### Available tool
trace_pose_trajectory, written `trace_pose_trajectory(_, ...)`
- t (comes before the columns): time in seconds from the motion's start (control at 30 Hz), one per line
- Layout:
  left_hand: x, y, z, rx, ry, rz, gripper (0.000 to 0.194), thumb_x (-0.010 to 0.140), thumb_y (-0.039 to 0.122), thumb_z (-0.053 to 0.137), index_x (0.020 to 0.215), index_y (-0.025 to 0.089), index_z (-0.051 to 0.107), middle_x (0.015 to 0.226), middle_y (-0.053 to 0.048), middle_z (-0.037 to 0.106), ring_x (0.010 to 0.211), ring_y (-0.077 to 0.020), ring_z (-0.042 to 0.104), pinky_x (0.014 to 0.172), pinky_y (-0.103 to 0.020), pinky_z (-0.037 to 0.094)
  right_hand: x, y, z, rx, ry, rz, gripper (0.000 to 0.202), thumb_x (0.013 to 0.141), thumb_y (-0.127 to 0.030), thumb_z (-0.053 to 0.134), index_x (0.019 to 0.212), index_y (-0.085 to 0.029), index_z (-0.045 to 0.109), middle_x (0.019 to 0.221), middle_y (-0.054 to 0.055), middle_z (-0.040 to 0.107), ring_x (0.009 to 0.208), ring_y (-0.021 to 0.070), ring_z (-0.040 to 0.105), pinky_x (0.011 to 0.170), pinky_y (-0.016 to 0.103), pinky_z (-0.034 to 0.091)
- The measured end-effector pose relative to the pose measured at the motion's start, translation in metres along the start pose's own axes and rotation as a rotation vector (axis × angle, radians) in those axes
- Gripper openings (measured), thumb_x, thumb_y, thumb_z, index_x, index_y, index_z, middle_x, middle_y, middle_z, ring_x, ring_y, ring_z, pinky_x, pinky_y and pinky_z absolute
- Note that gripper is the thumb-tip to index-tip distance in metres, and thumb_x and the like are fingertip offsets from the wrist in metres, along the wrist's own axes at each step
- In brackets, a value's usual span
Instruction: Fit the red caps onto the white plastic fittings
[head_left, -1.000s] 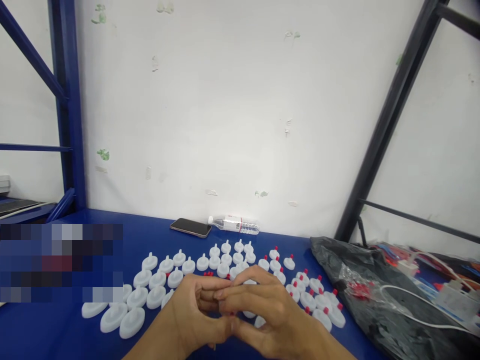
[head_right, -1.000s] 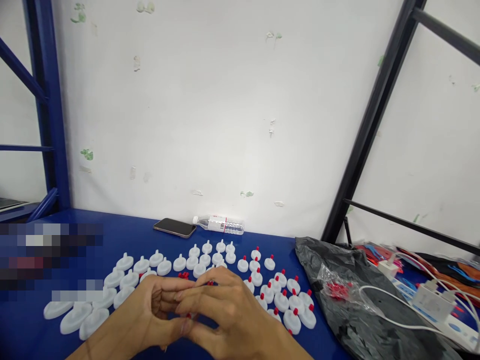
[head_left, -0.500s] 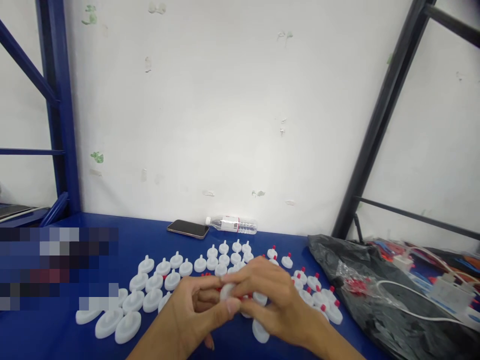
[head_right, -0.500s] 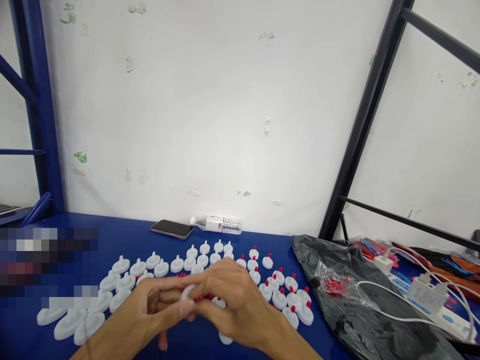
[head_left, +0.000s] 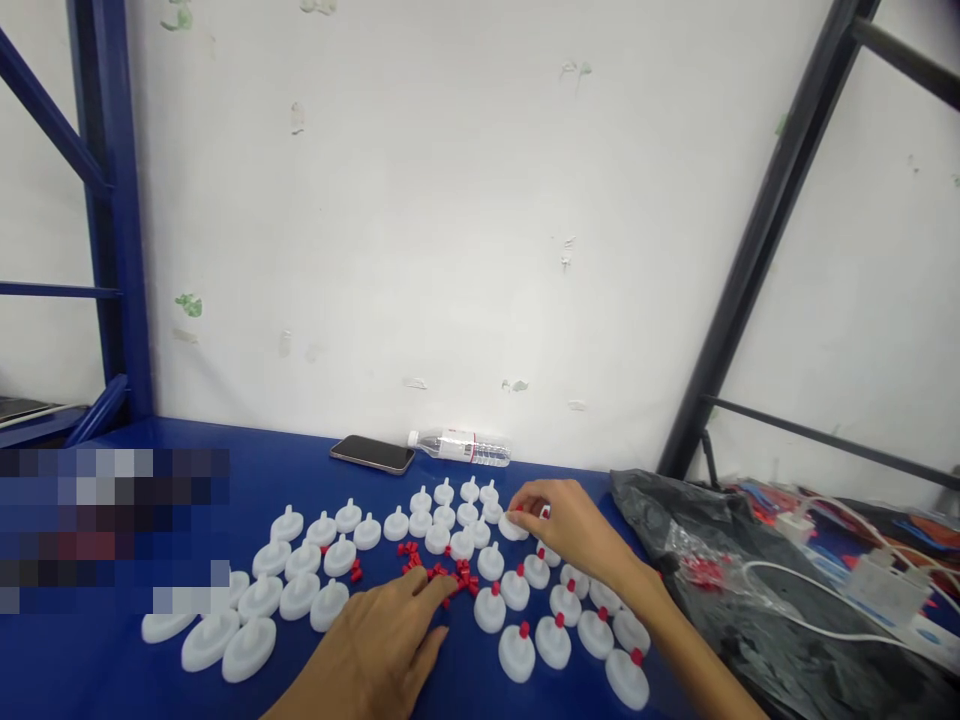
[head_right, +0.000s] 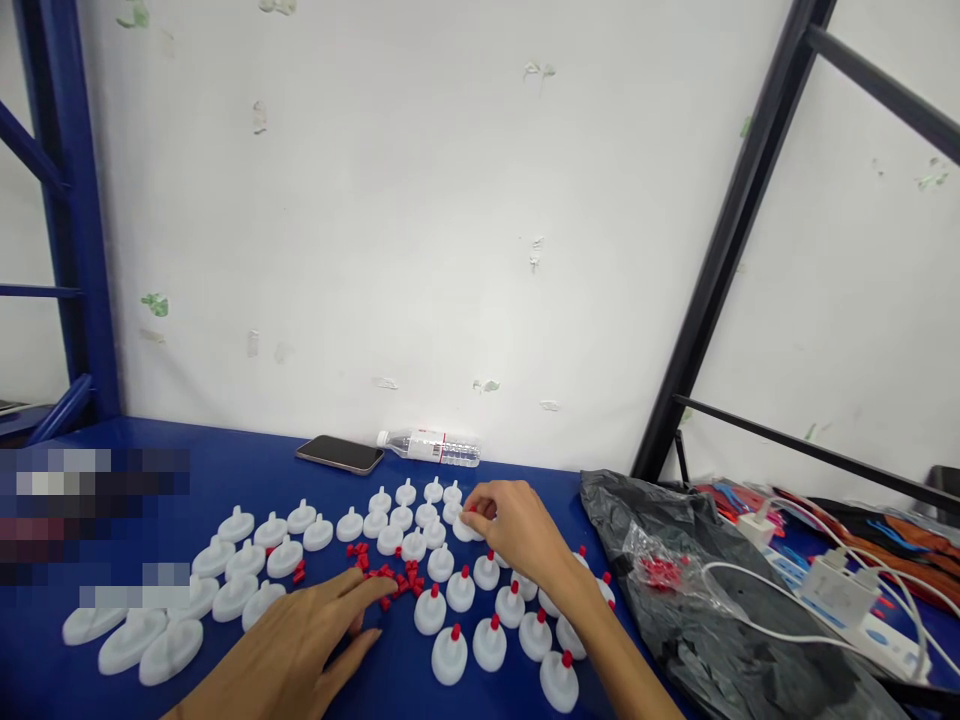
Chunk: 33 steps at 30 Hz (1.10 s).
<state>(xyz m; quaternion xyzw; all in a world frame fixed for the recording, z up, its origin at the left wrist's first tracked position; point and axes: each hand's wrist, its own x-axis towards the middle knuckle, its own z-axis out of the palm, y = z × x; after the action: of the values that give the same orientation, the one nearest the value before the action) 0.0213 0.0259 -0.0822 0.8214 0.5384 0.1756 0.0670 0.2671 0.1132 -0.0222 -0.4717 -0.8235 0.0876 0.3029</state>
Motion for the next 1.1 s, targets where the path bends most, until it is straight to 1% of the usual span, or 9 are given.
trace_pose_trajectory(0.07, 0.001, 0.002, -0.002, 0.059, -0.027, -0.005, 0.046, 0.097, 0.011, 0.044, 0.134, 0.027, 0.064, 0.126, -0.010, 0.073, 0.112, -0.0322, 0.072, 0.093, -0.050, 0.059, -0.001, 0.000, 0.001, -0.025, -0.070, 0.026, 0.013, 0.090, -0.028, 0.070, 0.083, -0.022, 0.080, 0.077, 0.002, 0.079, 0.072, 0.0208, 0.073, 0.066, 0.029, 0.053)
trace_pose_trajectory(0.2, 0.004, 0.008, -0.009, 0.146, -0.100, -0.014, 0.040, 0.099, 0.010, 0.045, 0.129, 0.026, 0.067, 0.124, -0.010, 0.073, 0.105, -0.0312, 0.076, 0.088, -0.049, 0.063, -0.001, 0.003, 0.003, -0.068, -0.156, 0.076, 0.011, 0.086, -0.027, 0.072, 0.081, -0.022, 0.080, 0.074, 0.003, 0.078, 0.068, 0.0210, 0.072, 0.061, 0.028, 0.048)
trace_pose_trajectory(0.37, 0.005, 0.015, -0.018, 0.226, -0.156, -0.002, 0.037, 0.100, 0.008, 0.044, 0.121, 0.024, 0.069, 0.120, -0.008, 0.074, 0.099, -0.0321, 0.077, 0.081, -0.052, 0.064, -0.001, 0.001, -0.001, -0.088, -0.143, 0.087, 0.015, 0.090, -0.029, 0.067, 0.089, -0.021, 0.080, 0.084, 0.005, 0.079, 0.071, 0.0210, 0.070, 0.066, 0.031, 0.047)
trace_pose_trajectory(0.47, 0.007, 0.015, -0.021, 0.255, -0.174, 0.005, 0.035, 0.099, 0.005, 0.044, 0.115, 0.022, 0.070, 0.117, -0.008, 0.075, 0.096, -0.0322, 0.078, 0.078, -0.052, 0.065, -0.002, -0.005, -0.003, -0.049, -0.147, 0.057, 0.023, 0.096, -0.038, 0.063, 0.092, -0.023, 0.080, 0.089, 0.004, 0.078, 0.078, 0.0211, 0.069, 0.072, 0.032, 0.047)
trace_pose_trajectory(0.57, 0.008, 0.015, -0.021, 0.264, -0.179, 0.009, 0.033, 0.098, 0.004, 0.044, 0.111, 0.020, 0.070, 0.112, -0.008, 0.076, 0.090, -0.0321, 0.078, 0.074, -0.052, 0.065, -0.002, -0.008, 0.002, 0.010, -0.216, 0.020, 0.022, 0.090, -0.046, 0.072, 0.088, -0.026, 0.081, 0.084, 0.000, 0.077, 0.076, 0.0196, 0.067, 0.068, 0.030, 0.046)
trace_pose_trajectory(0.63, 0.008, 0.014, -0.020, 0.261, -0.161, 0.021, 0.031, 0.098, 0.004, 0.044, 0.107, 0.019, 0.069, 0.111, -0.009, 0.076, 0.087, -0.0325, 0.078, 0.073, -0.052, 0.065, -0.003, -0.008, 0.007, 0.038, -0.254, 0.010, 0.018, 0.085, -0.043, 0.078, 0.084, -0.025, 0.080, 0.079, 0.000, 0.075, 0.073, 0.0193, 0.065, 0.064, 0.029, 0.045)
trace_pose_trajectory(0.8, 0.003, 0.012, -0.015, 0.198, -0.024, 0.054, 0.030, 0.095, 0.004, 0.043, 0.102, 0.020, 0.068, 0.104, -0.007, 0.076, 0.082, -0.0290, 0.078, 0.070, -0.047, 0.064, -0.005, -0.008, 0.004, 0.100, -0.206, -0.006, 0.014, 0.091, -0.036, 0.072, 0.086, -0.023, 0.074, 0.093, 0.002, 0.075, 0.081, 0.0210, 0.066, 0.073, 0.033, 0.048)
trace_pose_trajectory(0.97, 0.002, 0.004, -0.006, 0.103, 0.196, 0.103, 0.025, 0.090, 0.005, 0.051, 0.096, 0.024, 0.066, 0.083, 0.004, 0.076, 0.068, -0.0222, 0.077, 0.060, -0.034, 0.061, -0.008, -0.019, -0.004, 0.238, -0.147, -0.015, 0.016, 0.104, -0.038, 0.051, 0.100, -0.023, 0.056, 0.098, 0.004, 0.074, 0.088, 0.0205, 0.070, 0.071, 0.030, 0.053)
trace_pose_trajectory(1.1, 0.004, -0.002, -0.003, 0.065, 0.388, 0.186, 0.025, 0.097, 0.011, 0.047, 0.100, 0.027, 0.066, 0.088, 0.004, 0.077, 0.070, -0.0190, 0.078, 0.061, -0.031, 0.063, -0.010, -0.031, 0.000, 0.279, -0.105, -0.074, 0.014, 0.103, -0.038, 0.055, 0.100, -0.024, 0.058, 0.097, 0.001, 0.073, 0.091, 0.0190, 0.068, 0.080, 0.031, 0.051)
